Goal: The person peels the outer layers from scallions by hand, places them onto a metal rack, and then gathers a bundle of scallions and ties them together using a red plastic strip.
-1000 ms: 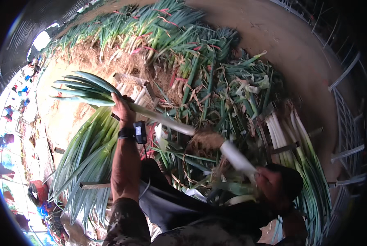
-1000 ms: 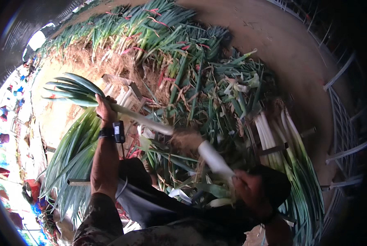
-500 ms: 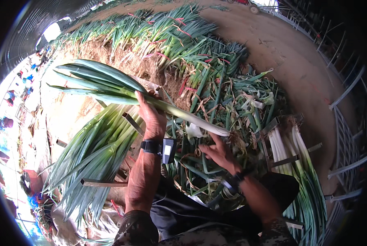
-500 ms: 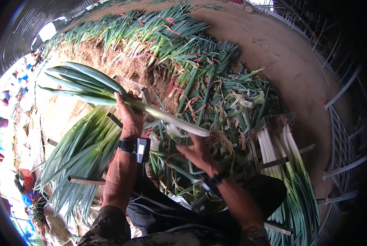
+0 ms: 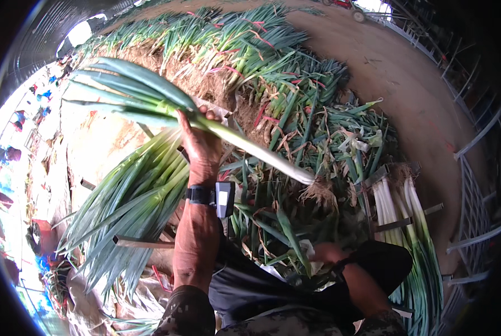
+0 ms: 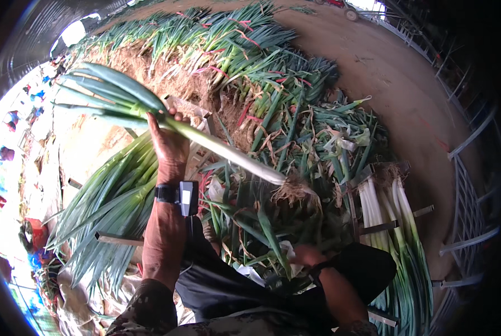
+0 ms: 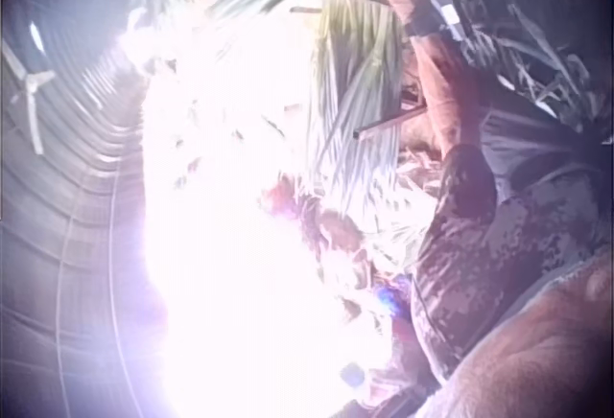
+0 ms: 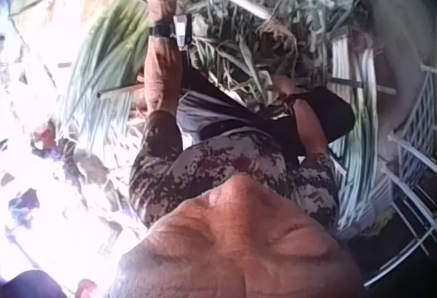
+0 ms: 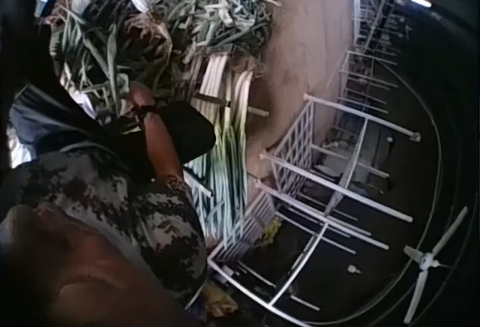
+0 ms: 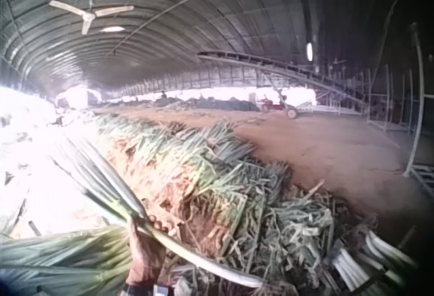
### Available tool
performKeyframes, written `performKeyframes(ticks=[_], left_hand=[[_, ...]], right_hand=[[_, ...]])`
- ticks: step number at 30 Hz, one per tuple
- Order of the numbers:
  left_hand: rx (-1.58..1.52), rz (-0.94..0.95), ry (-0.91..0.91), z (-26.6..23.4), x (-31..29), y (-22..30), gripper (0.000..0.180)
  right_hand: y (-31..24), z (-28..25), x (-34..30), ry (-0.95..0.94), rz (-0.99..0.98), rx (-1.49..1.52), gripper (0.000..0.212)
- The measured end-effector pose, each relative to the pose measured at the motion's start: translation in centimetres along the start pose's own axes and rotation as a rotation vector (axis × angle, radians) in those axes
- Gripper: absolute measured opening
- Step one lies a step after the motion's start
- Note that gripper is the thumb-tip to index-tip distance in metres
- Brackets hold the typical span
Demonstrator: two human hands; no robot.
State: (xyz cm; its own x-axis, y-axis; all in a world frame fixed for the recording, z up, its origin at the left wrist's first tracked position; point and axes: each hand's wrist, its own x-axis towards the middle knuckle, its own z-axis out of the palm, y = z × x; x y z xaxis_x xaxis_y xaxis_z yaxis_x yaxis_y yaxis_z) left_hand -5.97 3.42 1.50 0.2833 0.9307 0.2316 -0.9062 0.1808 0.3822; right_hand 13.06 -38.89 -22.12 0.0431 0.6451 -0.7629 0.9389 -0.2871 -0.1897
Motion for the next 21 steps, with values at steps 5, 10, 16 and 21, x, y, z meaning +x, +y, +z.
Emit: performKeyframes(ticks=[5,10,16,21], left_hand=[[-0.18,-0.132,-0.119,1.4,-1.2,-1.8,0.07],[-0.164,-0.189,-0.183,2.6,-2.6,-3.3,0.073],[-0.093,-0.212,-0.167,5.4,-4.5,-5.1,0.063],[-0.04,-0.261,-0.094,5.2,-5.2,-5.6,0.056]], right_hand=[[-7.5,-14.2,-6.5,0.589,-0.308,0.75,0.028],[-13.1,-23.5,-9.3,1.225,-0.542,0.664,0.022],[-13.3,-26.8,-6.3,1.429,-0.444,0.533,0.018],[-13.1,-26.9,-5.4,1.42,-0.333,0.508,0.017]])
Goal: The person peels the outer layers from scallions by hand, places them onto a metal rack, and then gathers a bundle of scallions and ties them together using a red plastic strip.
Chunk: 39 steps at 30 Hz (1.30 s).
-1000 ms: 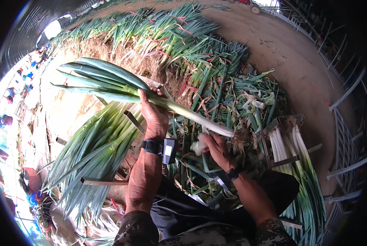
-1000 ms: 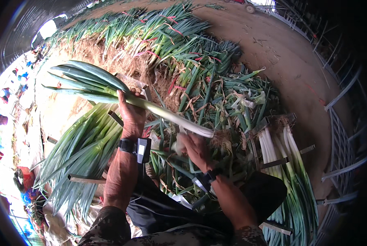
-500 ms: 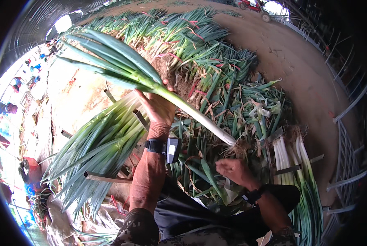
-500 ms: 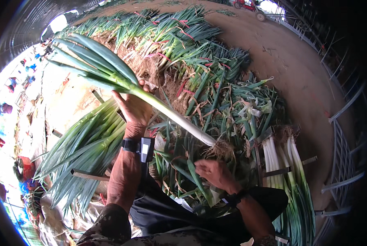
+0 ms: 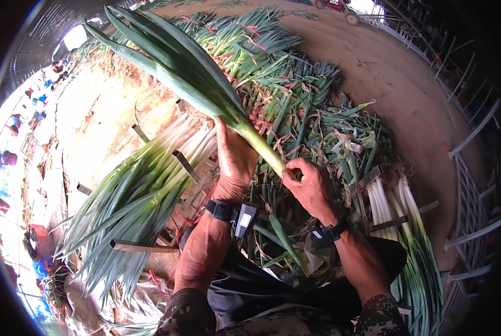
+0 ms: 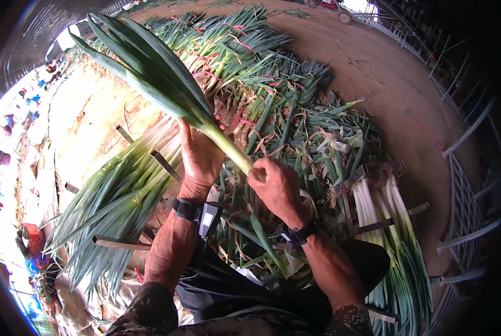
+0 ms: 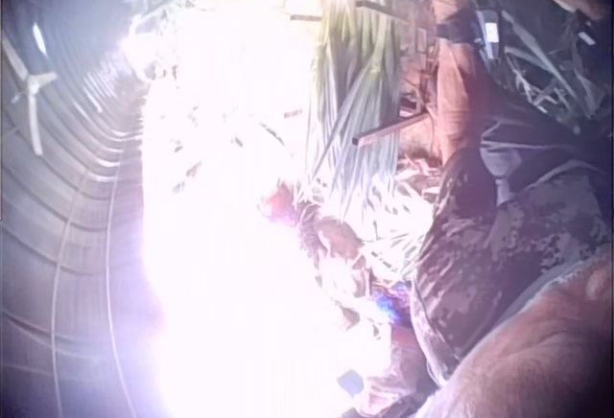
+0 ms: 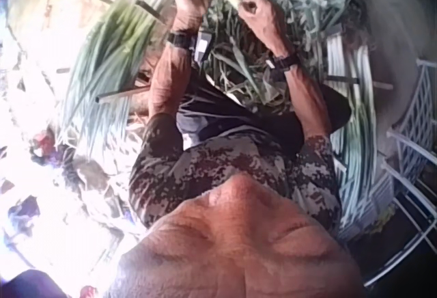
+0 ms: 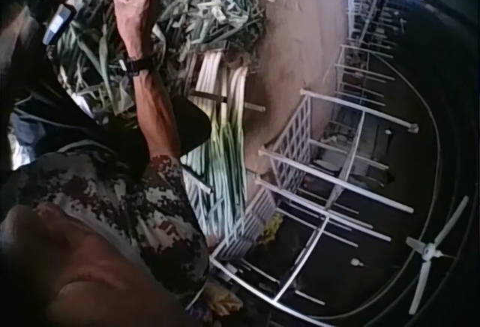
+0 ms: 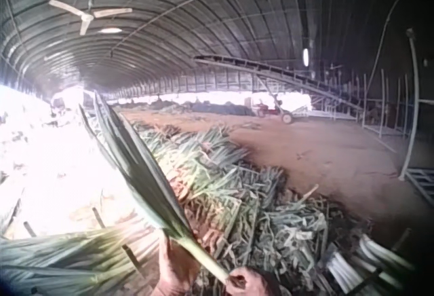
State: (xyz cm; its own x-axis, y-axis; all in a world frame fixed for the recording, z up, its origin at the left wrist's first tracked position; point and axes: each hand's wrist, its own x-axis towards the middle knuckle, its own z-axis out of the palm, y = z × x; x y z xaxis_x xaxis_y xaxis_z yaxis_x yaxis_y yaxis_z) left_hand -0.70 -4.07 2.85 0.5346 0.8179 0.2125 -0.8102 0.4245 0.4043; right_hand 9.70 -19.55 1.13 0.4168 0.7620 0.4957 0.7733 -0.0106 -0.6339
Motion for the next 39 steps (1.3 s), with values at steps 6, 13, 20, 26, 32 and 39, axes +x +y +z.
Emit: performKeyframes(ticks=[6,13,20,26,32,39], left_hand=[[0.033,-0.049,0.054,0.2,-0.4,-0.4,0.062],[0.151,0.091,0.156,-1.8,1.1,1.1,0.073],[0.239,0.425,0.269,-4.6,2.8,5.0,0.067],[0.14,0.318,0.287,-4.6,2.8,5.9,0.072],[-0.105,0.192,-0.208,-6.5,2.4,6.4,0.08],[-0.096,0.166,-0.009,-5.7,1.8,4.9,0.072]], right_hand=[[1.3,0.3,-0.4,0.008,-0.049,-0.017,0.014],[3.1,-1.7,-1.6,-0.043,0.592,1.004,0.021],[3.2,-4.5,-4.7,-0.277,0.494,0.847,0.009],[12.6,-6.1,-12.6,-0.618,0.339,-0.104,0.013],[4.8,-6.2,-7.1,-0.19,0.36,0.22,0.02],[0.0,-3.7,-3.9,-0.205,-0.066,-0.08,0.017]])
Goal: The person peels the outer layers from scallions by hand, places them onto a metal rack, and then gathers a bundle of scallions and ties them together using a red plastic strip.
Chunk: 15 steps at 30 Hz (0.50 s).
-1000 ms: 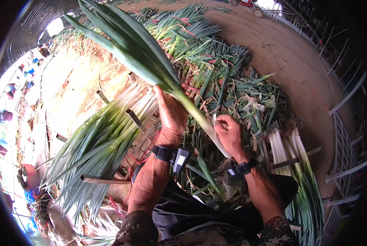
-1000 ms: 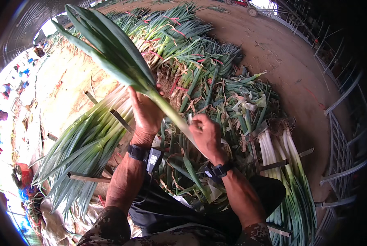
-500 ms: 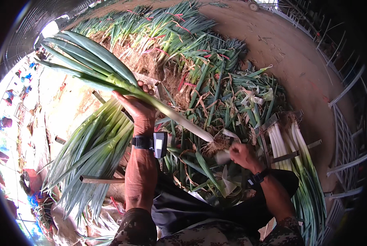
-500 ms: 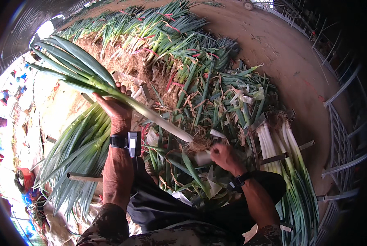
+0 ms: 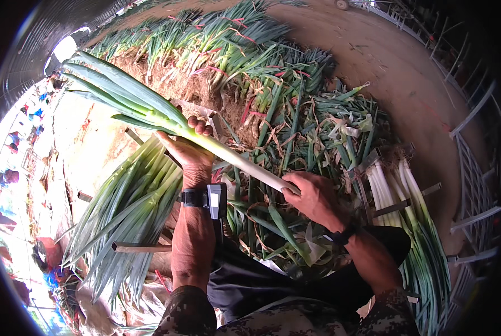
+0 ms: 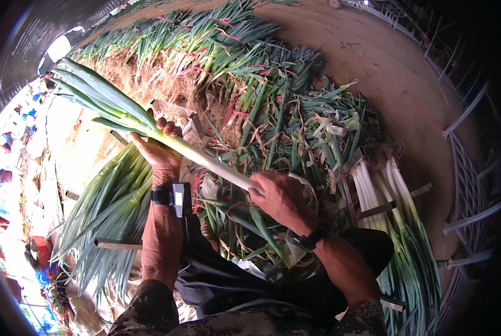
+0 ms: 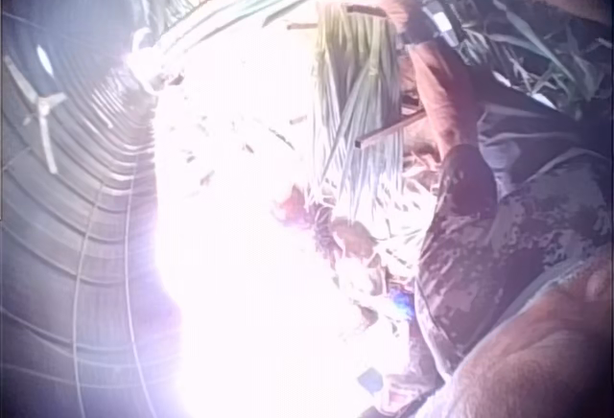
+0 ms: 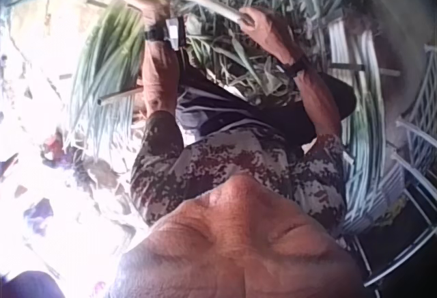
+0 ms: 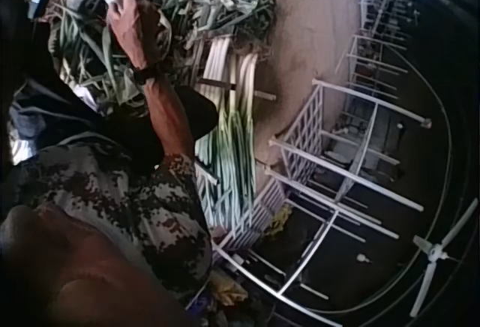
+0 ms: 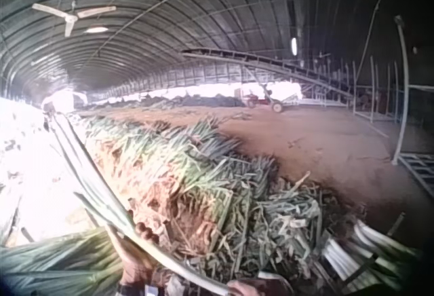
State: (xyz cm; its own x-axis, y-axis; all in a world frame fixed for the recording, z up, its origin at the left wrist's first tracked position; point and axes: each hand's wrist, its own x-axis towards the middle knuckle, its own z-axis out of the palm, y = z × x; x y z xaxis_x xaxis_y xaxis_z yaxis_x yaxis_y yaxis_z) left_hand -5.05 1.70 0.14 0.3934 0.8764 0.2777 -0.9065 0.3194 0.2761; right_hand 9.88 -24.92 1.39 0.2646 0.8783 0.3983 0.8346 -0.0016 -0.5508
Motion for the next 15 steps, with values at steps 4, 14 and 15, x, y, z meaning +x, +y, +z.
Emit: performKeyframes(ticks=[4,14,15], left_hand=[[0.059,0.013,0.101,0.1,-0.2,-0.2,0.073],[-0.002,-0.028,0.044,0.9,-0.8,-0.3,0.07],[-0.019,-0.032,0.014,0.9,-0.8,-0.5,0.07]], right_hand=[[0.9,1.4,-0.1,-0.033,0.013,-0.028,0.014],[1.2,2.1,-0.7,0.007,-0.012,-0.011,0.012],[1.6,2.1,-0.8,0.01,-0.009,-0.014,0.012]])
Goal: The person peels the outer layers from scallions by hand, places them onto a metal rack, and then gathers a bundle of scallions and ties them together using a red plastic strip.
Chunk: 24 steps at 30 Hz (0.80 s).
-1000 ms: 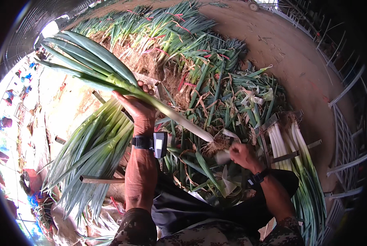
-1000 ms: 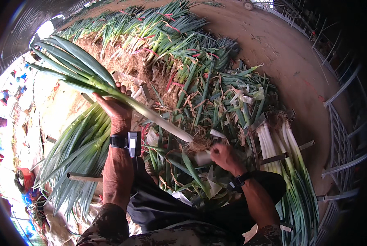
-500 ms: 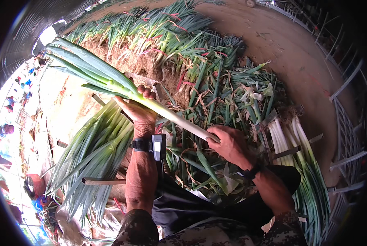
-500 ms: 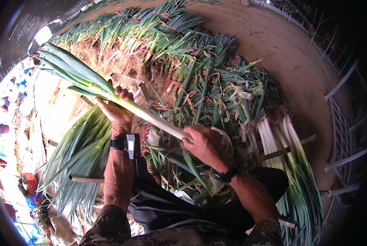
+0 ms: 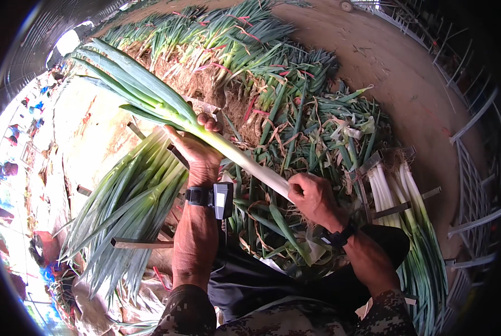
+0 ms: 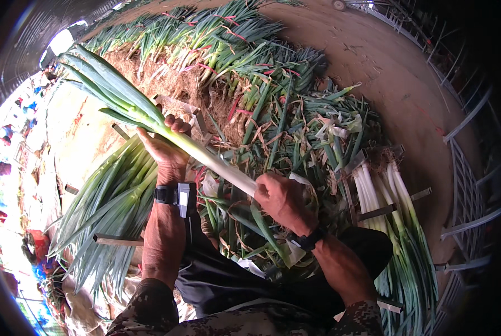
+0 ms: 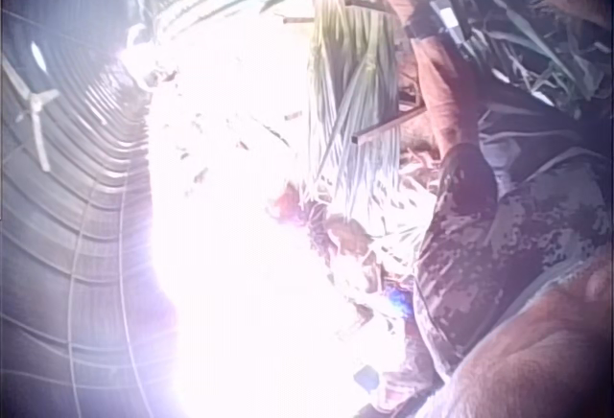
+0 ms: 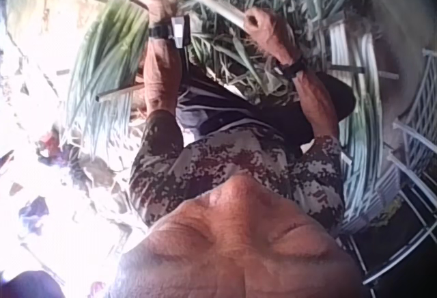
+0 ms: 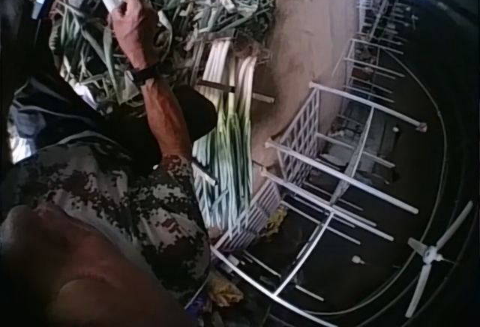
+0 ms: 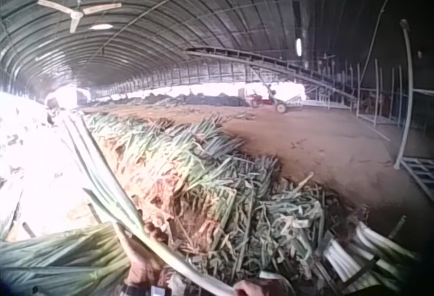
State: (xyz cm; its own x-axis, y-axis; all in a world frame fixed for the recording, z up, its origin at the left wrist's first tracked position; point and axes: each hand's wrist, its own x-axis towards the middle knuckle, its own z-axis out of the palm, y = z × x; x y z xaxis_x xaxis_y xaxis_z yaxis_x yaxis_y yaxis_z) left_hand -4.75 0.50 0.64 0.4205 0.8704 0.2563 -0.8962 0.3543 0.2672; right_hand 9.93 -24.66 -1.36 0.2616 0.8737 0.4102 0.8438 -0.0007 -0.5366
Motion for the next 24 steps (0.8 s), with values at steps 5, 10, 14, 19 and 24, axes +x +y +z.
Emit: performKeyframes(ticks=[5,10,14,19,24], left_hand=[[-0.087,-0.004,-0.145,-0.3,0.2,0.9,0.07],[-0.171,-0.012,-0.303,-1.0,0.5,3.4,0.061],[-0.351,-0.092,-0.327,-0.1,0.5,3.1,0.039],[-0.374,-0.15,-0.372,0.5,0.2,3.2,0.037],[-0.266,-0.139,-0.451,0.8,-0.1,2.8,0.032]], right_hand=[[2.3,-0.5,-0.6,-0.047,0.567,0.699,0.017],[2.0,-1.0,-1.5,0.13,0.773,1.352,0.02],[7.2,-2.2,-4.8,-0.043,0.493,0.418,0.017],[4.4,-3.9,-3.5,-0.094,0.38,0.419,0.027],[-1.7,-3.3,0.1,-0.27,0.206,0.44,0.033]])
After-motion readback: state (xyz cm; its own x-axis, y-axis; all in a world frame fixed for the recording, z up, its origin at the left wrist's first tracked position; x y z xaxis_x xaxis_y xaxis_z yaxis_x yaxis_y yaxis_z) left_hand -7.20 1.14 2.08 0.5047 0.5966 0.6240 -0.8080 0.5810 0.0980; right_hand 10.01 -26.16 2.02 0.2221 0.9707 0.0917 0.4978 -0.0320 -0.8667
